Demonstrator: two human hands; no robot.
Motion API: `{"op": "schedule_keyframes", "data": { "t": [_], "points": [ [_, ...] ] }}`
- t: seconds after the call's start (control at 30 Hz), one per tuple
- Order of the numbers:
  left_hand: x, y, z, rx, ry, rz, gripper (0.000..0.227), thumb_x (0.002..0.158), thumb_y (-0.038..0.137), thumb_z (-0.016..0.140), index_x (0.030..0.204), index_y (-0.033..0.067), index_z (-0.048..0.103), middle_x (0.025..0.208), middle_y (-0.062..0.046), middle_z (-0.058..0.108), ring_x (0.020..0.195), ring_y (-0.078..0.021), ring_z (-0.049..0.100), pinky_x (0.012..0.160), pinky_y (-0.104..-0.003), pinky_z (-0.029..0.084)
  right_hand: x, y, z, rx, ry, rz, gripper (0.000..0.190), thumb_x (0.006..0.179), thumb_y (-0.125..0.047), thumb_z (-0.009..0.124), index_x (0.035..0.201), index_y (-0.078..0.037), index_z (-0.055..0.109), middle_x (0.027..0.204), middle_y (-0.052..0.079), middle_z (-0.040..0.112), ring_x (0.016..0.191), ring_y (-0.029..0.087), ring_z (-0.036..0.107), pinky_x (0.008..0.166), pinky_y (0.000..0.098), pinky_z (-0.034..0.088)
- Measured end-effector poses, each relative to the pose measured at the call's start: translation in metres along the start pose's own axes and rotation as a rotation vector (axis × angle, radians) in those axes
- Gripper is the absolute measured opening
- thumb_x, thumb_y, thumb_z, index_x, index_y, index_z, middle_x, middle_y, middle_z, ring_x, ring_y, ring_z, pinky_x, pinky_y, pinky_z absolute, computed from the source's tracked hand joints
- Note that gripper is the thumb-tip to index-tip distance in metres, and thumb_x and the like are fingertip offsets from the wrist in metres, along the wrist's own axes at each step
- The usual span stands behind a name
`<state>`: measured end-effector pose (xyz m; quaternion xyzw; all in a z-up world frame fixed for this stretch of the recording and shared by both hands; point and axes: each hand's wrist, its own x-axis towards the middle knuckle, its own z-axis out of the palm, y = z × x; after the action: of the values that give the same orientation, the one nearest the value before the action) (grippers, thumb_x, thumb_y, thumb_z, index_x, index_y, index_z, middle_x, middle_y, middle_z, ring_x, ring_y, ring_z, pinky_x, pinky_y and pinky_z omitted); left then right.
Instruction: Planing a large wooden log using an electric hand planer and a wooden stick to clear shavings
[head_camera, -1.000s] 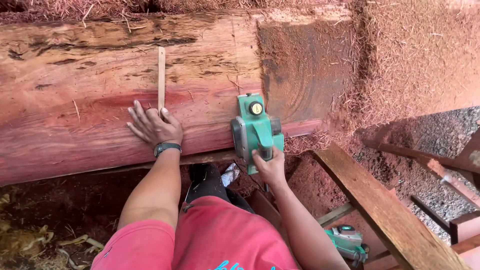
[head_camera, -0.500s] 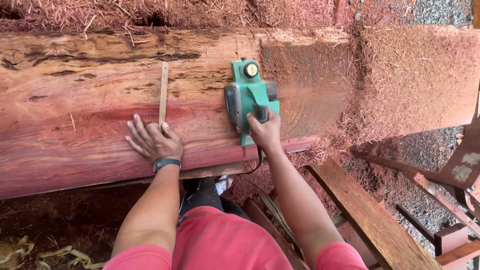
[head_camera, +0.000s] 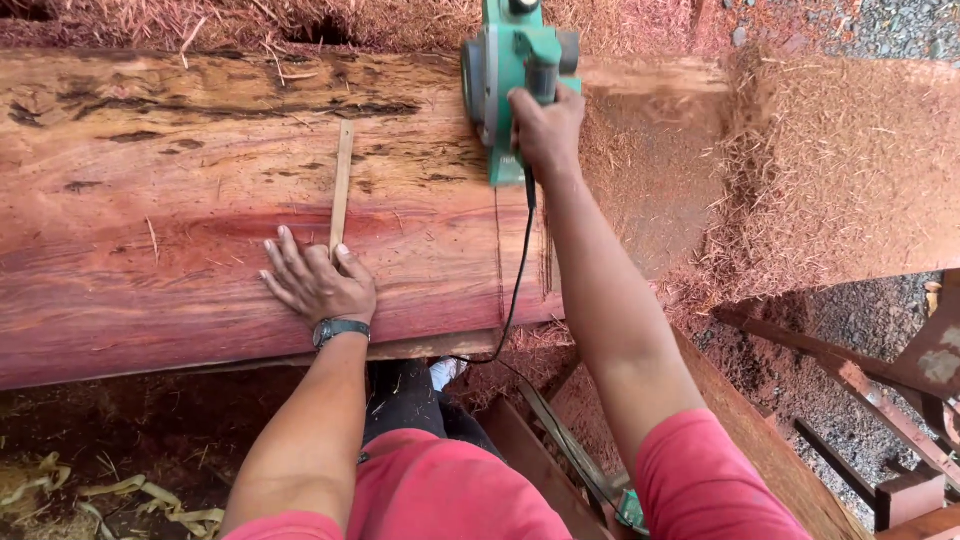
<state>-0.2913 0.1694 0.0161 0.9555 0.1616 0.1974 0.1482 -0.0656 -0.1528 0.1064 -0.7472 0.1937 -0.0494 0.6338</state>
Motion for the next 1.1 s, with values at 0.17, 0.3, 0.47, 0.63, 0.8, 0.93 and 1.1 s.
{"op": "schedule_keyframes", "data": {
  "t": [0.17,0.3,0.47,0.63,0.8,0.93,1.1],
  "points": [
    [0.001,0.001,0.002,-0.002,-0.009,-0.010,0.036,0.128,0.038,0.062,0.119,0.0050,0.074,0.187,-0.022,0.061,0.176,-0.0515,0.051,0.142,-0.080,0.031,-0.022,-0.010,-0.005,0.001,-0.017,0.050,0.023,0.094,-0.016,0.080,0.084,-0.013,0.060,0.058,0.003,0.059,0.040,0.016,0.060,0.037,0.0373,0.047],
    [0.001,-0.009,0.011,-0.017,0.078,0.048,0.035,0.129,0.046,0.060,0.115,0.0150,0.068,0.179,-0.022,0.067,0.168,-0.0532,0.059,0.131,-0.076,0.038,-0.097,0.024,-0.035,0.001,-0.050,-0.044,0.019,0.096,-0.011,0.083,0.080,-0.008,0.073,0.050,0.009,0.063,0.040,0.019,0.066,0.045,0.0319,0.048],
    [-0.001,-0.012,0.012,-0.010,0.067,0.057,0.026,0.123,0.039,0.072,0.116,0.0142,0.069,0.181,-0.022,0.064,0.168,-0.0529,0.057,0.131,-0.076,0.038,-0.245,0.078,-0.091,-0.099,0.035,0.012,0.012,0.093,-0.014,0.092,0.090,-0.007,0.082,0.070,0.007,0.069,0.065,0.013,0.064,0.060,0.0325,0.048],
    [0.000,-0.009,0.010,-0.027,0.059,0.045,0.025,0.123,0.036,0.074,0.115,0.0122,0.069,0.181,-0.023,0.064,0.169,-0.0532,0.056,0.132,-0.078,0.037,-0.394,0.101,-0.136,-0.200,0.051,0.052,0.021,0.095,-0.017,0.099,0.092,-0.001,0.086,0.073,0.018,0.077,0.068,0.021,0.071,0.064,0.0370,0.055],
    [-0.001,-0.011,0.012,-0.028,0.050,0.039,0.026,0.124,0.037,0.072,0.115,0.0131,0.069,0.182,-0.022,0.064,0.171,-0.0528,0.055,0.133,-0.077,0.035,-0.443,0.130,-0.154,-0.073,0.074,0.174,0.020,0.091,0.000,0.092,0.078,-0.008,0.078,0.057,0.007,0.071,0.051,0.010,0.063,0.048,0.0291,0.050],
    [-0.002,-0.012,0.014,-0.017,0.051,0.037,0.027,0.124,0.039,0.071,0.115,0.0138,0.069,0.182,-0.022,0.063,0.171,-0.0527,0.054,0.133,-0.077,0.036,-0.403,0.131,-0.149,-0.096,0.004,0.148,0.015,0.096,-0.007,0.092,0.086,-0.006,0.080,0.063,0.010,0.072,0.053,0.015,0.061,0.052,0.0359,0.052],
    [-0.001,-0.012,0.014,-0.010,0.062,0.051,0.028,0.125,0.040,0.069,0.114,0.0144,0.069,0.179,-0.023,0.067,0.169,-0.0535,0.057,0.132,-0.077,0.037,-0.348,0.120,-0.124,-0.076,-0.006,0.149,0.020,0.099,-0.010,0.089,0.084,-0.007,0.077,0.055,0.008,0.072,0.045,0.016,0.068,0.050,0.0331,0.055]
  ]
}}
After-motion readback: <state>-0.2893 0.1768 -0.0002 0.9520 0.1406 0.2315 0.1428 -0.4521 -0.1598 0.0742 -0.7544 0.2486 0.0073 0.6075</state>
